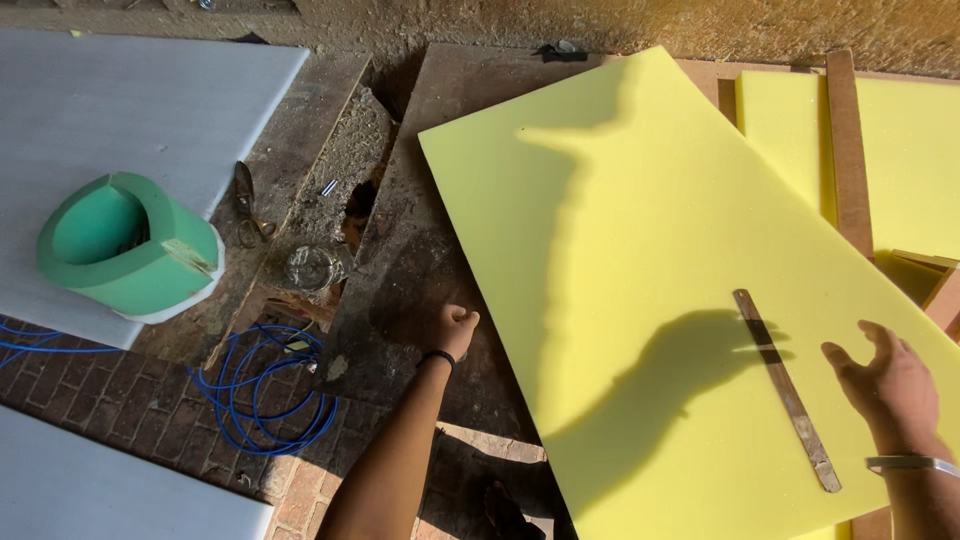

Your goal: The person measures a wooden box and a yellow foam board using a tape measure and a metal ruler. They mark the foam board with a pencil and use a straight edge to guide the marking. The person also handles a thin wooden strip and positions it on the foam board.

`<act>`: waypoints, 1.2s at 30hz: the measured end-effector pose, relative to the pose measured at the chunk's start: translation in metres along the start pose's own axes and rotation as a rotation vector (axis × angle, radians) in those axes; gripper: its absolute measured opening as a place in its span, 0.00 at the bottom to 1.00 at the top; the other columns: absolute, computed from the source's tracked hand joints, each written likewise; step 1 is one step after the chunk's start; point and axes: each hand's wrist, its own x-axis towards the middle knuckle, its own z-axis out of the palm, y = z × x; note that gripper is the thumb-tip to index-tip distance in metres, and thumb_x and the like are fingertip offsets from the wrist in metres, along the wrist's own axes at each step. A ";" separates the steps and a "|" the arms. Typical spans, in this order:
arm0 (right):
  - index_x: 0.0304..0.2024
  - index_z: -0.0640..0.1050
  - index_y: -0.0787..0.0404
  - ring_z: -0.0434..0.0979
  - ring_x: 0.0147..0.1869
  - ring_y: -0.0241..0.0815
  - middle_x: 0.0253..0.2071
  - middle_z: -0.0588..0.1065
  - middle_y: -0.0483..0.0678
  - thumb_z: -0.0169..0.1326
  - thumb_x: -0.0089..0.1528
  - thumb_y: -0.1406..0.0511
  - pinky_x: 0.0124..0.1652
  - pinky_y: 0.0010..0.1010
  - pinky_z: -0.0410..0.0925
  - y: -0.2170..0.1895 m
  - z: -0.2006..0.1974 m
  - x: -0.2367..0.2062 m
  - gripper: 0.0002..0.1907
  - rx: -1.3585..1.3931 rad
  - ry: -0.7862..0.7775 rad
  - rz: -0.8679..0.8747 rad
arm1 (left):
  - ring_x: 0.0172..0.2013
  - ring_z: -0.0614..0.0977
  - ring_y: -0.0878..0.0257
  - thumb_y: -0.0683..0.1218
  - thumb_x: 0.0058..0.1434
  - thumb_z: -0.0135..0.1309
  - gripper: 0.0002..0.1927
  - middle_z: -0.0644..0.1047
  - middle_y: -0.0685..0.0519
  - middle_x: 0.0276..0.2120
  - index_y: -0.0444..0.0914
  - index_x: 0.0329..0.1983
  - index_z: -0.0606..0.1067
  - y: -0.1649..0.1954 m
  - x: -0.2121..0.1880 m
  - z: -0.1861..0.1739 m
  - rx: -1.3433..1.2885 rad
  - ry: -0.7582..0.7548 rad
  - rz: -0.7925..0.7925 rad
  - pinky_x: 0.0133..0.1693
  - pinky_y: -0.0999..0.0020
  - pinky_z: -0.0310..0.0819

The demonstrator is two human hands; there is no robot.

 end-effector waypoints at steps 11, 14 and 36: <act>0.53 0.76 0.57 0.80 0.53 0.63 0.51 0.79 0.55 0.52 0.69 0.56 0.48 0.50 0.72 0.017 0.068 -0.126 0.16 0.031 -0.074 0.254 | 0.34 0.79 0.56 0.67 0.53 0.65 0.32 0.76 0.49 0.40 0.40 0.50 0.77 0.022 0.002 0.028 -0.389 -0.393 -0.417 0.33 0.55 0.79; 0.52 0.73 0.75 0.81 0.43 0.61 0.39 0.79 0.64 0.58 0.68 0.59 0.43 0.47 0.71 0.047 0.063 -0.161 0.23 0.235 0.081 0.369 | 0.41 0.80 0.57 0.69 0.48 0.65 0.38 0.80 0.48 0.44 0.41 0.53 0.80 0.024 0.010 0.020 -0.255 -0.410 -0.332 0.39 0.54 0.79; 0.51 0.78 0.74 0.73 0.26 0.51 0.35 0.78 0.67 0.61 0.67 0.56 0.28 0.39 0.68 0.016 -0.015 -0.127 0.25 1.104 -0.003 0.396 | 0.38 0.81 0.63 0.61 0.57 0.64 0.26 0.80 0.54 0.36 0.36 0.46 0.79 -0.046 -0.083 -0.041 -0.624 -0.283 0.218 0.41 0.64 0.76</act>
